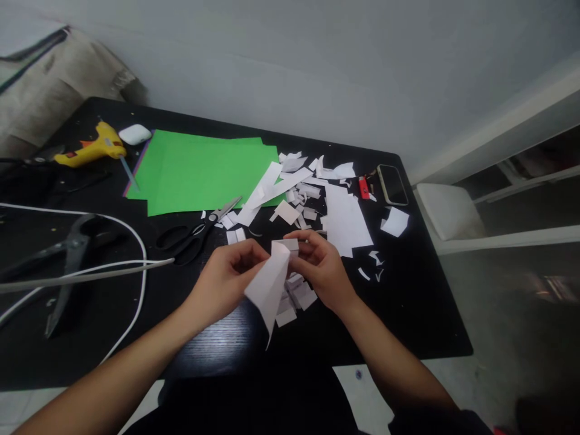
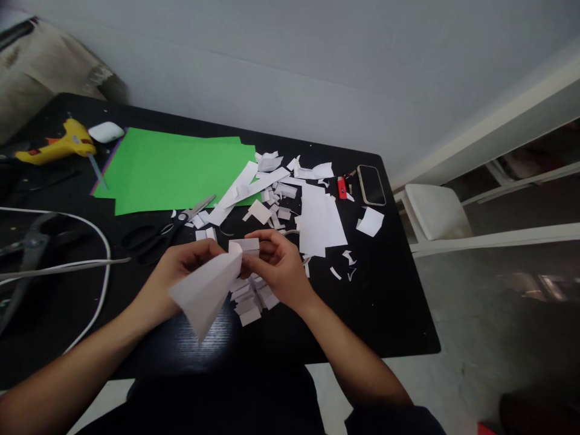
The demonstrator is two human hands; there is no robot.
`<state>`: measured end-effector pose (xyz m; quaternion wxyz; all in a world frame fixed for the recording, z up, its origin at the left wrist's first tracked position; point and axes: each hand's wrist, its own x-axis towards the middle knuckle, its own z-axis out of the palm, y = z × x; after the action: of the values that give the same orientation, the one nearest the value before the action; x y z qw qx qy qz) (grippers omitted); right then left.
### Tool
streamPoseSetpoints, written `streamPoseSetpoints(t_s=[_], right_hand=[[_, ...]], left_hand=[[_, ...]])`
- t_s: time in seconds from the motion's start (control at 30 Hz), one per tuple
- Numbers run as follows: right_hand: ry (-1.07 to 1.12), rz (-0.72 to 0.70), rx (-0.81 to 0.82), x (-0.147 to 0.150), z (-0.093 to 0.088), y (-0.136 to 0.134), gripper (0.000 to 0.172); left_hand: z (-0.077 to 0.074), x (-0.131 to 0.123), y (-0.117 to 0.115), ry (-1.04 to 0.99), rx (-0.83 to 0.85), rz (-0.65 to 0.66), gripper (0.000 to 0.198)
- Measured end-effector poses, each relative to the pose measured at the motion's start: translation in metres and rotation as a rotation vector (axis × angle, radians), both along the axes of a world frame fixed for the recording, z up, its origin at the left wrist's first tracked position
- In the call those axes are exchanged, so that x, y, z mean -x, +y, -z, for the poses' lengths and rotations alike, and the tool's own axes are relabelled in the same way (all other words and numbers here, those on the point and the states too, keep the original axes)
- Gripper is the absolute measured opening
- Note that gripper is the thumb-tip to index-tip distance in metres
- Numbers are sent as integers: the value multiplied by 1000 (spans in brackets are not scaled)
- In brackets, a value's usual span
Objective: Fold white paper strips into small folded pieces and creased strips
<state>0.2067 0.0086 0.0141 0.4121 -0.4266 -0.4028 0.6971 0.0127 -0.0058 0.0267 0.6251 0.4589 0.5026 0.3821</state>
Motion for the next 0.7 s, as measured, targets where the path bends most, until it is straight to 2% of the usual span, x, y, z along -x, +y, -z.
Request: streamPoseSetpoints(t_s=[0.1,0.2,0.33,0.47,0.6,0.7], right_hand=[[78,-78,138,-1,7,5,39],[129,-157,274,-3,12,9,40],[173,-250,364,-5,19,14,31],[213,-300,362,-6,22,15,19],[197,-245,347,-6,21,15,25],[183,-150,279,-4,18,13,33]], left_hand=[[7,2,4,-128,54,57,17],[15,3,7,-270,238,125,20],[14,2,11,-343,379,179,24],[8,1,11,-354,400,186,25],[11,1,11,-315,369,165,23],[13,-1,10,-267,273,118,22]])
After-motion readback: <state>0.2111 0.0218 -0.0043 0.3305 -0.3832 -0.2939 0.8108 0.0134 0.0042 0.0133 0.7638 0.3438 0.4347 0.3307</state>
